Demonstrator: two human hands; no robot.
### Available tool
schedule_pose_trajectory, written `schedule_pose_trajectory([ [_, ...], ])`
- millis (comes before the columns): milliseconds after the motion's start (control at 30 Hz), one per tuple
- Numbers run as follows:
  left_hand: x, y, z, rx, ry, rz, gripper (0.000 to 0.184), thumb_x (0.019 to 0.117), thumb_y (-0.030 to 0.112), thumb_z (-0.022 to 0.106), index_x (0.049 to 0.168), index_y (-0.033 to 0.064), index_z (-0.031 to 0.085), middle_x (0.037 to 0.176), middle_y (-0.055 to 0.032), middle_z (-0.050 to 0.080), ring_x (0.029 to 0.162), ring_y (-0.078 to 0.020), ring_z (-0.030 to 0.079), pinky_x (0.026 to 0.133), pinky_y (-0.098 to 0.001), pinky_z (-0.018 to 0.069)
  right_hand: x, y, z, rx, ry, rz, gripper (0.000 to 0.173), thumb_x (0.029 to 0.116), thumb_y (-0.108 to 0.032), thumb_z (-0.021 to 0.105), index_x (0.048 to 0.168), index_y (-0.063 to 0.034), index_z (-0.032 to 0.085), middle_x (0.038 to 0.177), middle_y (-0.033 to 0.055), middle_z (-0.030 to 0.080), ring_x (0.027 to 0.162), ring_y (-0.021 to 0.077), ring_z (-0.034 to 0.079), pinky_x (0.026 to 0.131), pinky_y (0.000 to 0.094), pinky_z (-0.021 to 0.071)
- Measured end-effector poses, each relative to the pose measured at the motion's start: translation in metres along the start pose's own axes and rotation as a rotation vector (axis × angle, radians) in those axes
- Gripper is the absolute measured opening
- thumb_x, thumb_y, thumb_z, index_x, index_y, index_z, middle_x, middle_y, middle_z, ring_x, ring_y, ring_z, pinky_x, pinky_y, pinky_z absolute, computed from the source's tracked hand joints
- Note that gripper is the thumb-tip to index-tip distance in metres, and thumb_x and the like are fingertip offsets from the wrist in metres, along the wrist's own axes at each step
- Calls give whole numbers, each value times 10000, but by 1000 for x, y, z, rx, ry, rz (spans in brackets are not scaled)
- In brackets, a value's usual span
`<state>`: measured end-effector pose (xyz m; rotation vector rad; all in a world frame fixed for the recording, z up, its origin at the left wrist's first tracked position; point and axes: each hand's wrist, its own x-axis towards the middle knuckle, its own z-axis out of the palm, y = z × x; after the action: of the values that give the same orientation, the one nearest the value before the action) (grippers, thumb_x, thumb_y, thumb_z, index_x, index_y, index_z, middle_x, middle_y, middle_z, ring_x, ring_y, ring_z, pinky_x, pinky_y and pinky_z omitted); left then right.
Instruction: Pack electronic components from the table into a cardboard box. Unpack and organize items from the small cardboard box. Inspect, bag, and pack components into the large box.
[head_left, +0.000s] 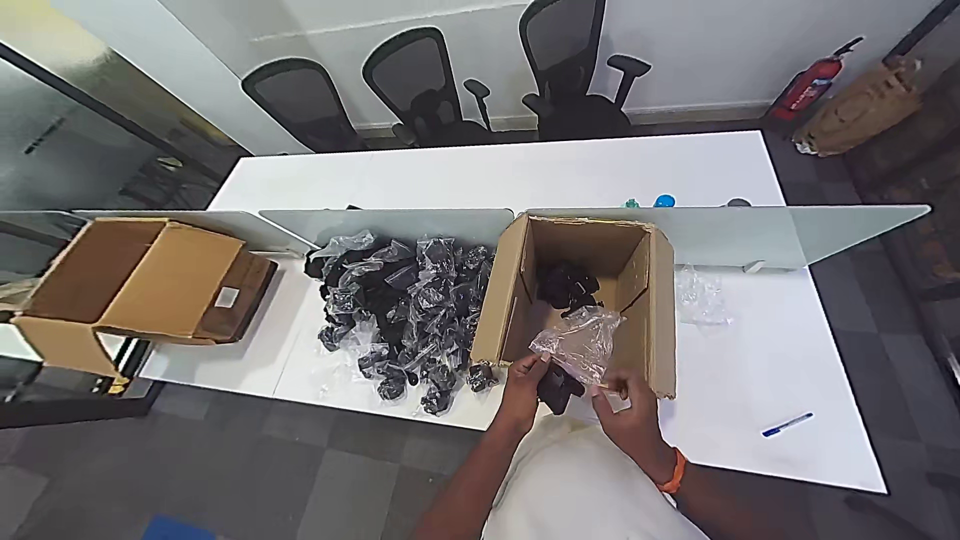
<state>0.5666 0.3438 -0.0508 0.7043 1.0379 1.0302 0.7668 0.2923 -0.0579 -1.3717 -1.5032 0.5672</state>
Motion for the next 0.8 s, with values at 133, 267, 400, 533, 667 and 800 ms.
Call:
schedule_pose_trajectory([
  [133, -3, 0, 1, -101, 24, 51, 261, 1073, 165, 508, 1001, -10, 687, 863, -103, 722, 782, -173, 706, 758, -369, 612, 3, 1, -1, 592, -65, 594, 375, 956, -145, 654, 1265, 11, 511, 1018, 111, 674, 833, 193, 666, 672, 322, 569],
  [267, -4, -3, 6, 6, 16, 112, 254, 1059, 137, 533, 949, -12, 707, 824, -90, 720, 751, -157, 701, 735, -357, 610, 7, -4, 2, 844, -200, 676, 367, 940, -74, 663, 1277, 28, 563, 1092, 150, 707, 911, 214, 693, 768, 353, 593],
  [400, -8, -4, 14, 107, 25, 126, 247, 1055, 124, 548, 969, -30, 721, 817, -94, 724, 736, -156, 700, 715, -348, 609, 14, -15, 8, 918, -201, 631, 424, 932, -74, 700, 1310, 39, 544, 1170, 159, 687, 1001, 234, 690, 873, 387, 594],
  [533, -11, -8, 14, 130, 3, 96, 259, 1064, 126, 527, 955, -31, 701, 815, -101, 714, 744, -163, 696, 731, -355, 607, 15, -16, 15, 840, -110, 679, 342, 916, -40, 729, 1227, 52, 622, 1123, 167, 716, 1013, 258, 707, 895, 412, 608],
  [667, -11, -11, 11, 173, -66, 50, 297, 1094, 157, 463, 1023, -37, 678, 858, -107, 710, 788, -173, 699, 774, -364, 604, 19, -7, 14, 747, -124, 751, 235, 921, -83, 722, 1126, 22, 674, 975, 124, 716, 801, 191, 668, 723, 335, 579],
  [800, -10, -10, 5, 235, -112, 28, 257, 1071, 149, 517, 1035, -39, 688, 879, -106, 729, 792, -167, 707, 774, -351, 605, 37, -2, -5, 596, -289, 679, 272, 906, -83, 714, 1157, 0, 651, 1003, 77, 732, 850, 147, 690, 772, 303, 585],
])
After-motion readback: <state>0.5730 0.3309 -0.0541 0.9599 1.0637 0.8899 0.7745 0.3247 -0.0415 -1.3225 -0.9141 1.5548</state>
